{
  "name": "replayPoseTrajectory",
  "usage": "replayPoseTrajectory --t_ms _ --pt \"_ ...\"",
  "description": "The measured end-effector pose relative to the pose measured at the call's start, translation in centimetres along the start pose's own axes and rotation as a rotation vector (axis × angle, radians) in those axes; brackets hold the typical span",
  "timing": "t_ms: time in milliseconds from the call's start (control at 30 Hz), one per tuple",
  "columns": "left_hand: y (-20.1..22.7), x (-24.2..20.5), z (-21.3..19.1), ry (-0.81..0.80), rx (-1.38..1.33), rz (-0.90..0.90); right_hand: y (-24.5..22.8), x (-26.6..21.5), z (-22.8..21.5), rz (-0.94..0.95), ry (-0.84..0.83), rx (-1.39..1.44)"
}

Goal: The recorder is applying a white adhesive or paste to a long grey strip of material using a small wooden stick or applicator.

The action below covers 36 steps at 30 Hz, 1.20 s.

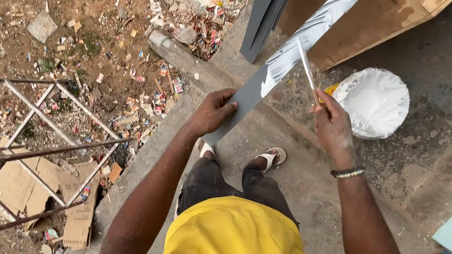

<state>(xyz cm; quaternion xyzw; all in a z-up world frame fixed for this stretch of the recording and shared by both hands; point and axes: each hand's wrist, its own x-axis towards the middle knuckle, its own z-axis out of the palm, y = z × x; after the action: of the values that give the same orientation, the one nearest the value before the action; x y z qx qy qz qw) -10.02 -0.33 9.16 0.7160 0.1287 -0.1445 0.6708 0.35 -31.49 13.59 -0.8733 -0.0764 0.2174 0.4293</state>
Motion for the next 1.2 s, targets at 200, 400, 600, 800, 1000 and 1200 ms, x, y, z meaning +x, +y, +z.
replayPoseTrajectory --t_ms 200,400,600,800,1000,1200 --pt "0.4 0.6 0.3 -0.032 -0.008 0.096 -1.4 0.8 1.4 0.103 -0.028 0.053" --pt "0.1 1.0 0.5 -0.054 -0.094 0.081 -0.1 -3.5 6.4 -0.104 -0.093 0.029" --pt "-0.3 0.6 -0.8 -0.116 -0.208 0.062 -3.7 -8.3 10.9 -0.189 0.119 0.106" --pt "1.5 0.3 -3.0 -0.063 -0.204 0.062 -3.1 -14.0 15.5 0.210 0.105 0.217" --pt "0.0 3.1 -3.3 -0.130 -0.303 0.082 -6.8 -9.8 12.7 -0.010 0.343 0.262" --pt "1.0 4.3 -4.4 -0.089 -0.327 -0.030 -10.2 -10.8 11.4 0.160 0.286 0.090"
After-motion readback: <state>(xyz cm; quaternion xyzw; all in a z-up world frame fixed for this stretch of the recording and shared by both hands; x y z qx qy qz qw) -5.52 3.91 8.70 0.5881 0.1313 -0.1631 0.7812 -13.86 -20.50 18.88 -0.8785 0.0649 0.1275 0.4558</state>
